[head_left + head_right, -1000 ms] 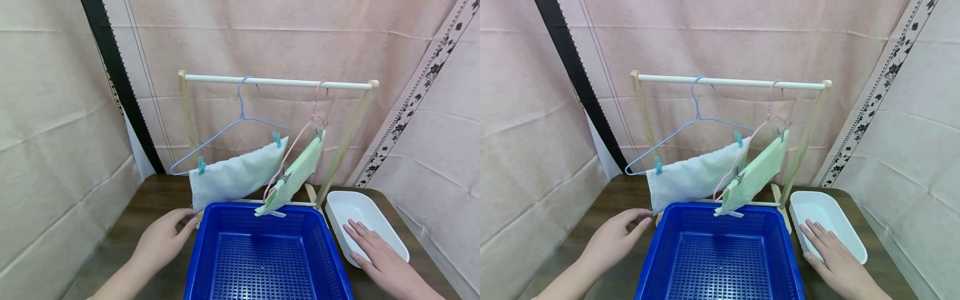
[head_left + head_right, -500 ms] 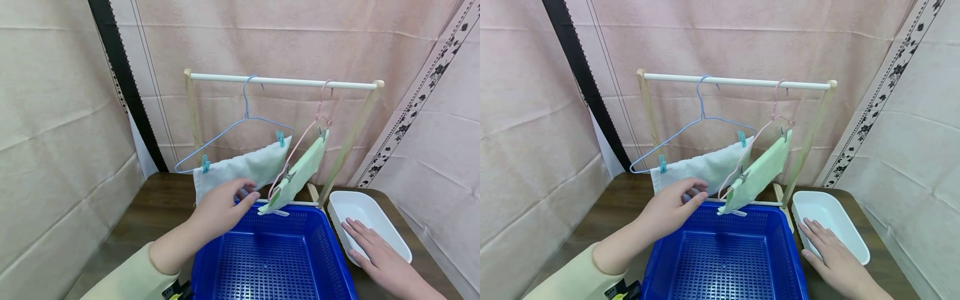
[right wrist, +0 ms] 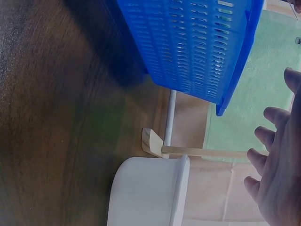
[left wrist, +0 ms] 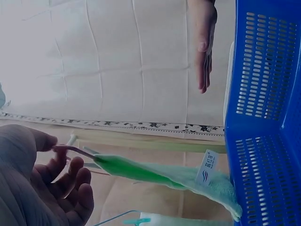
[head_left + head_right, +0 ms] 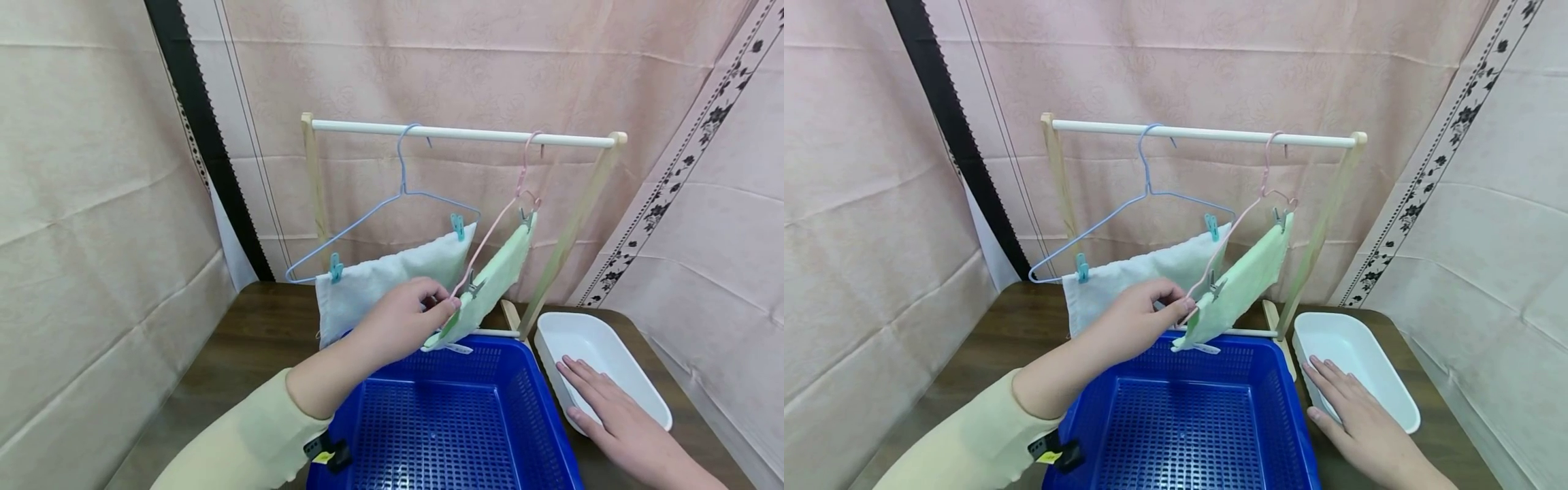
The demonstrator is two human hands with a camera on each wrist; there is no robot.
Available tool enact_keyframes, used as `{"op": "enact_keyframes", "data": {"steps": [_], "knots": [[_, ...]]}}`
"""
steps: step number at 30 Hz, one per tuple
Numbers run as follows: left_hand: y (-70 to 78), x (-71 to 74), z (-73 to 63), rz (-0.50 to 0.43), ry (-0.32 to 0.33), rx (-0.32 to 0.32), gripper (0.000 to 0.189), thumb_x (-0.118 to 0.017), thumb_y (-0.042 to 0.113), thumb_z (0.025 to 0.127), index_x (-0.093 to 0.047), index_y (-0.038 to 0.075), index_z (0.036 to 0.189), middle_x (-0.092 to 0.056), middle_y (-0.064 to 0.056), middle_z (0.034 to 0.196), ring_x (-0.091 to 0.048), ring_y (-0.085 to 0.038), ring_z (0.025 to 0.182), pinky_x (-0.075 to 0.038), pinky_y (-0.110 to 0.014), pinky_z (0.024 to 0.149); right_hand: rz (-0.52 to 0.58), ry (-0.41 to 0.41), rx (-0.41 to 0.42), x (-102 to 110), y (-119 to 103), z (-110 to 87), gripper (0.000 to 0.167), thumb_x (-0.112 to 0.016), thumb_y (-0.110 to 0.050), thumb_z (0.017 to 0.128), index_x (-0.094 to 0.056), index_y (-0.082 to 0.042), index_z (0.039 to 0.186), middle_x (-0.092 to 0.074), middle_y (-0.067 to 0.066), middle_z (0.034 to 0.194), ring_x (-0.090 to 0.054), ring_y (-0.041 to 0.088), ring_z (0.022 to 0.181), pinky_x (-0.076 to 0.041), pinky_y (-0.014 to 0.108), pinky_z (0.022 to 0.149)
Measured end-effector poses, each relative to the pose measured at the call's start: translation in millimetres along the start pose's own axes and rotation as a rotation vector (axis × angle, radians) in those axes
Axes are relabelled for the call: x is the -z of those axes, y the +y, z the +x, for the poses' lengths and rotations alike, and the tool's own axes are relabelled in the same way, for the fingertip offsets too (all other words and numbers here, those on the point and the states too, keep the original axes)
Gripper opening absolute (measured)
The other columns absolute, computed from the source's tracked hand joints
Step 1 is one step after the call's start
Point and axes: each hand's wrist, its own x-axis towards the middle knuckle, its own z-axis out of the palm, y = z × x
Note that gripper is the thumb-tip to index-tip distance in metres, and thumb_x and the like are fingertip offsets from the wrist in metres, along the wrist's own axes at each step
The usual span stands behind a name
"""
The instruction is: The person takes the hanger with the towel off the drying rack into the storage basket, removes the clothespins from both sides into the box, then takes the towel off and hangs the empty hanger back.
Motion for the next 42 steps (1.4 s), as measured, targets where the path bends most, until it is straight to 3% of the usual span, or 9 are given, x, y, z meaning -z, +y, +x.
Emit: {"op": "enact_keyframes", "data": {"steps": [5,11,14,22,25,30,36,42], "knots": [[1.9,3.0,6.1,0.055,0.021,0.026,0.03,-0.046,0.032,0.103,-0.062,0.014,0.086,-0.055,0.0,0.081,-0.048,-0.017,0.061,-0.041,-0.034,0.055,0.01,-0.003,0.003,-1.8,0.5,-0.6,0.067,-0.066,-0.021,0.093,-0.036,-0.016,0.153,-0.036,0.002,0.157,-0.008,-0.001,0.147,-0.002,0.01,0.112],[4.2,6.8,11.4,0.235,0.084,0.052,0.027,-0.034,0.028,0.099,-0.051,0.017,0.081,-0.05,-0.001,0.072,-0.043,-0.019,0.055,-0.037,-0.035,0.052,0.018,0.006,0.003,-2.5,0.5,-1.8,0.067,-0.066,-0.02,0.093,-0.037,-0.014,0.153,-0.035,0.001,0.157,-0.007,-0.003,0.147,-0.002,0.01,0.112],[4.4,7.1,16.2,0.337,0.132,0.047,0.025,-0.034,0.027,0.097,-0.048,0.016,0.078,-0.048,-0.001,0.069,-0.042,-0.019,0.054,-0.035,-0.034,0.05,0.018,0.009,0.0,-3.0,0.5,-2.3,0.067,-0.067,-0.02,0.093,-0.037,-0.014,0.153,-0.035,0.001,0.157,-0.006,-0.003,0.146,-0.003,0.01,0.112],[11.6,4.6,28.4,0.635,0.251,-0.031,0.036,-0.037,0.038,0.104,-0.05,0.019,0.077,-0.05,0.004,0.06,-0.047,-0.013,0.05,-0.038,-0.031,0.045,0.023,0.006,-0.007,-3.8,0.5,-3.3,0.067,-0.067,-0.02,0.092,-0.037,-0.013,0.152,-0.032,-0.003,0.158,-0.006,-0.004,0.146,-0.002,0.01,0.111],[14.9,3.5,29.8,0.73,0.269,-0.031,0.034,-0.041,0.039,0.103,-0.051,0.018,0.078,-0.05,0.005,0.059,-0.049,-0.013,0.05,-0.038,-0.032,0.043,0.028,0.006,-0.014,-3.2,-0.6,-3.6,0.067,-0.066,-0.02,0.093,-0.037,-0.013,0.152,-0.033,-0.001,0.158,-0.006,-0.003,0.146,-0.003,0.01,0.111],[14.1,0.6,31.2,0.795,0.243,-0.004,0.031,-0.043,0.037,0.103,-0.052,0.016,0.083,-0.05,0.004,0.059,-0.053,-0.015,0.054,-0.038,-0.034,0.043,0.029,0.008,-0.015,-3.2,-0.5,-4.3,0.067,-0.067,-0.02,0.093,-0.037,-0.014,0.153,-0.032,-0.003,0.158,-0.007,-0.003,0.146,-0.003,0.01,0.111],[13.2,-0.1,33.6,0.831,0.251,-0.016,0.032,-0.041,0.035,0.103,-0.052,0.018,0.078,-0.05,0.005,0.058,-0.051,-0.014,0.052,-0.038,-0.033,0.042,0.028,0.016,-0.016,-2.4,-0.2,-6.0,0.071,-0.067,-0.02,0.092,-0.034,-0.017,0.154,-0.032,-0.002,0.159,-0.007,-0.001,0.147,-0.003,0.011,0.112],[8.7,1.8,37.4,0.824,0.339,-0.075,0.038,-0.046,0.032,0.1,-0.05,0.02,0.065,-0.046,0.006,0.053,-0.045,-0.013,0.046,-0.034,-0.031,0.039,0.029,0.01,-0.024,-3.2,1.9,-8.1,0.071,-0.067,-0.02,0.092,-0.034,-0.018,0.155,-0.037,0.005,0.156,-0.007,-0.001,0.147,-0.003,0.011,0.112]]}}
